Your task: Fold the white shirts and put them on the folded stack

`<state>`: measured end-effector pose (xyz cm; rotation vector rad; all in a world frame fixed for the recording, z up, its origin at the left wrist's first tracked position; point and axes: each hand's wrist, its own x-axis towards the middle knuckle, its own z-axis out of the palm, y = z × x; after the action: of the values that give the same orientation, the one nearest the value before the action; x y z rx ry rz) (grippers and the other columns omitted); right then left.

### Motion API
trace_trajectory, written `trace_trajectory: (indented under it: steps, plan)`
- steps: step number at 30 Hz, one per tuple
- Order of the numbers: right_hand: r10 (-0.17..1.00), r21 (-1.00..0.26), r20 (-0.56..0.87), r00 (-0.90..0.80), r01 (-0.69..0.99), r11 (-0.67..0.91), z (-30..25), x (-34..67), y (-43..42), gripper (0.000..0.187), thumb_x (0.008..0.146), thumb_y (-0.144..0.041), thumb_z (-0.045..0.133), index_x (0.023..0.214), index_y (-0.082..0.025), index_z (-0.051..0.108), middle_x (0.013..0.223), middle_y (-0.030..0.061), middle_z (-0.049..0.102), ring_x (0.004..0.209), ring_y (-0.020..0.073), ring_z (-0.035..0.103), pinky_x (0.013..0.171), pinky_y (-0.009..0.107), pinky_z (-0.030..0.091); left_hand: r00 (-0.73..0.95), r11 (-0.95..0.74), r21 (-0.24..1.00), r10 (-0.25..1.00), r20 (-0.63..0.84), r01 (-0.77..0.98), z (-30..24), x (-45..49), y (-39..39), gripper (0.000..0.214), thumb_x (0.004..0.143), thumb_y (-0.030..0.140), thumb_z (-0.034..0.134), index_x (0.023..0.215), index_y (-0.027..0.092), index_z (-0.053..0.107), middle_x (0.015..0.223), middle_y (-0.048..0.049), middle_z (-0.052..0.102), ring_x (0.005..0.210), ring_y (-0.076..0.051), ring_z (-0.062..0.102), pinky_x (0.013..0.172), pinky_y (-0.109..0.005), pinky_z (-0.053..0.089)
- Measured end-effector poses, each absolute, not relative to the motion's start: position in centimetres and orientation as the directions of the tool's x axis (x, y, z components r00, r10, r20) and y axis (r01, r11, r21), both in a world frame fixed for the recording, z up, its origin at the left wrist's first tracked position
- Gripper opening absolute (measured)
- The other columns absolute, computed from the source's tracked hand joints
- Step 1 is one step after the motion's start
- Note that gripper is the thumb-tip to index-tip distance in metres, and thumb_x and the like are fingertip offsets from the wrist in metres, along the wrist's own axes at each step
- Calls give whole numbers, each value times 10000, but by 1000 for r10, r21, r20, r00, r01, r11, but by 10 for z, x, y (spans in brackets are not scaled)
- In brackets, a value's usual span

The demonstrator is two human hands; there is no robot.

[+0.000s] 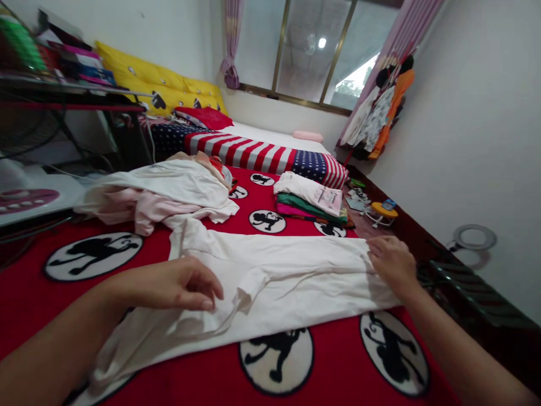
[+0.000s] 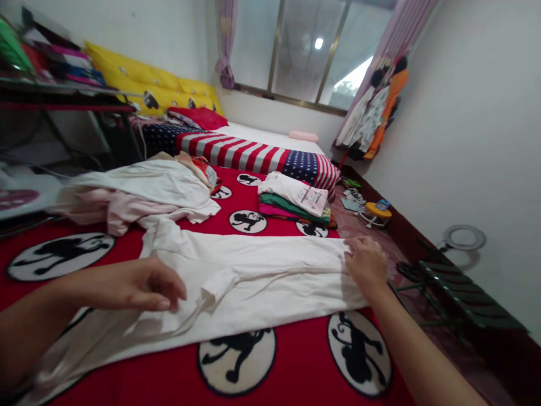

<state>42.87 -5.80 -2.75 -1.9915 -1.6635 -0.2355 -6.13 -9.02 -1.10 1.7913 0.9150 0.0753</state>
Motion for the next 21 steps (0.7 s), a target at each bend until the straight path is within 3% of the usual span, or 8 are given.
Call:
trace_trajectory:
  steps: [2, 5, 8, 10, 12, 15, 18, 21]
  plan:
    - [875, -267, 484, 14, 955, 132, -24, 386, -62, 181, 752, -188, 619, 916, -186, 697, 1014, 98, 648, 951, 250, 608, 867, 394, 461, 674, -43, 890, 669, -312, 454, -12, -66, -85, 306, 764, 423, 687, 970, 200, 729, 872, -58, 748, 794, -212, 684, 701, -246, 513]
    - [848, -440, 382, -367, 735, 516, -23, 305, -82, 181, 826, -251, 618, 998, -202, 650, 981, 66, 647, 861, 186, 629, 809, 320, 495, 404, -54, 945, 911, -86, 322, -16, -77, -70, 321, 734, 478, 693, 802, 165, 696, 695, -42, 703, 606, -157, 629, 576, -221, 476]
    - [738, -487, 297, -606, 569, 663, -30, 233, -111, 363, 782, -219, 693, 1135, -231, 611, 1167, 79, 608, 1037, 206, 592, 896, 343, 474, -30, -113, 935, 991, 131, 337, -27, -93, -54, 392, 672, 536, 704, 712, 149, 658, 573, -16, 629, 499, -128, 556, 492, -210, 422]
    - [687, -447, 279, -671, 543, 711, -36, 197, -125, 470, 726, -210, 754, 1169, -243, 599, 1245, 85, 579, 1112, 241, 551, 936, 391, 448, -171, -59, 923, 976, 133, 380, -37, -103, -47, 436, 654, 576, 696, 689, 143, 654, 536, -14, 604, 461, -132, 541, 445, -215, 394]
    - [644, -382, 292, -707, 531, 757, -42, 172, -132, 496, 693, -211, 784, 1154, -242, 603, 1257, 85, 580, 1126, 270, 528, 943, 436, 429, -206, 1, 916, 974, 89, 401, -46, -109, -44, 470, 673, 612, 665, 670, 142, 656, 534, -25, 609, 437, -140, 542, 405, -217, 361]
    - [599, -310, 293, -745, 519, 797, -50, 148, -133, 377, 711, -193, 764, 1061, -228, 627, 1134, 67, 635, 1028, 267, 547, 896, 450, 430, -181, -15, 924, 979, 91, 382, -56, -108, -43, 477, 724, 612, 632, 603, 151, 652, 502, -27, 605, 394, -133, 515, 384, -221, 313]
    - [596, -329, 279, -753, 508, 796, -57, 138, -131, 237, 759, -120, 689, 970, -217, 639, 1017, 47, 654, 936, 233, 559, 841, 408, 443, -158, -70, 943, 979, 127, 326, -58, -100, -42, 415, 709, 552, 678, 562, 165, 662, 442, 3, 564, 388, -123, 476, 405, -221, 306]
    - [607, -397, 318, -729, 479, 783, -63, 136, -130, 223, 786, -55, 610, 948, -206, 635, 996, 47, 647, 911, 213, 552, 806, 370, 446, -150, -99, 970, 980, 134, 221, -58, -90, -40, 312, 655, 478, 738, 687, 167, 726, 599, -11, 667, 527, -145, 563, 485, -218, 390]
